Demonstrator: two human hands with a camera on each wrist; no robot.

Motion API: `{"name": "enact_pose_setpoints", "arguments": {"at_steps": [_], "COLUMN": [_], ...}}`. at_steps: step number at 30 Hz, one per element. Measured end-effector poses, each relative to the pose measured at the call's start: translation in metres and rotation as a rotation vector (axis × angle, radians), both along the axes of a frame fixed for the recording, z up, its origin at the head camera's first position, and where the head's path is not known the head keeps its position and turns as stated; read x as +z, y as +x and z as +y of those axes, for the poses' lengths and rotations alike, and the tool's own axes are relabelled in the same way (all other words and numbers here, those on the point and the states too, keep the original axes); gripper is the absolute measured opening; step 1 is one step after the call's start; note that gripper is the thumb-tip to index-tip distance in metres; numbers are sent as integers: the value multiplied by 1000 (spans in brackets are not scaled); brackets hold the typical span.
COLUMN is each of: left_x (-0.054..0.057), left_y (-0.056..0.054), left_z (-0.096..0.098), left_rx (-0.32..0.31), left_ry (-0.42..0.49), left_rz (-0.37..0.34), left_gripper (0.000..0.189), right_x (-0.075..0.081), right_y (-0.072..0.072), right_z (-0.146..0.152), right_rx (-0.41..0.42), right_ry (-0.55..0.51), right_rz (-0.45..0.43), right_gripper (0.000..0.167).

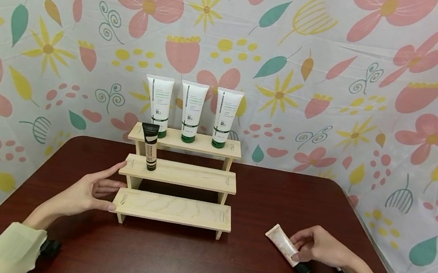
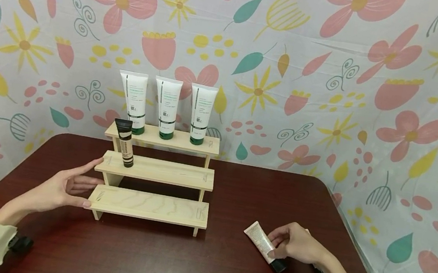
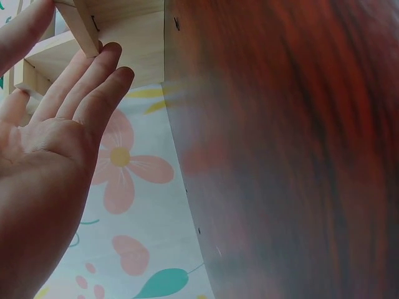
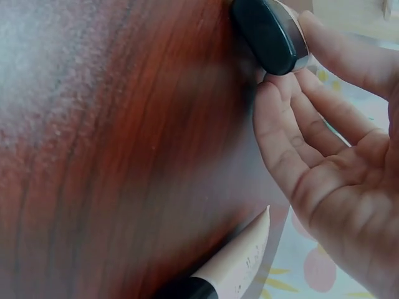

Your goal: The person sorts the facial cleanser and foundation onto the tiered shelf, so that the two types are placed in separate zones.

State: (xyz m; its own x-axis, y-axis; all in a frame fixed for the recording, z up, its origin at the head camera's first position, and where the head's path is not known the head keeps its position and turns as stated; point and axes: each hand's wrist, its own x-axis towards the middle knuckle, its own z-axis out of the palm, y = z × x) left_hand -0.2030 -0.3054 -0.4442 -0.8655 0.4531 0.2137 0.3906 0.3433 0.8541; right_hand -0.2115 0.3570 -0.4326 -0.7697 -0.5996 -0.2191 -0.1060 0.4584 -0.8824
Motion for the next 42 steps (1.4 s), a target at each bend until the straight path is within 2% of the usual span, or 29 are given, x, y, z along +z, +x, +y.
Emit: {"name": "enact_pose_setpoints", "arguments": {"at_steps": [6,12,20,26,37,42], "left_x": [0,-1,1,1,0,1], "left_y": [0,-1,0,0,0,0], "left_z": [0,-1,0,0,0,0], "left_rx": [-2,-2,2,-2,-5,-1], "left_ry": [4,2,-4,-1,1,0], "left_rz": [-7,-7,-7,-13,-9,-6], "left_gripper": [112,112,112,112,112,112], "right_x": [-3,-4,0,3,13,20], "right_y": [1,4,15,18,17,15], "right_z": [0,-5,-20,-30,-51,-62], "right_rx": [8,-50,-125,-131,-125,-159], "right_ry": [-27,11,111,54,-36,-74], "right_rz": [13,33,141,143,213,229], "right_gripper": [42,40,40,41,36,38]}}
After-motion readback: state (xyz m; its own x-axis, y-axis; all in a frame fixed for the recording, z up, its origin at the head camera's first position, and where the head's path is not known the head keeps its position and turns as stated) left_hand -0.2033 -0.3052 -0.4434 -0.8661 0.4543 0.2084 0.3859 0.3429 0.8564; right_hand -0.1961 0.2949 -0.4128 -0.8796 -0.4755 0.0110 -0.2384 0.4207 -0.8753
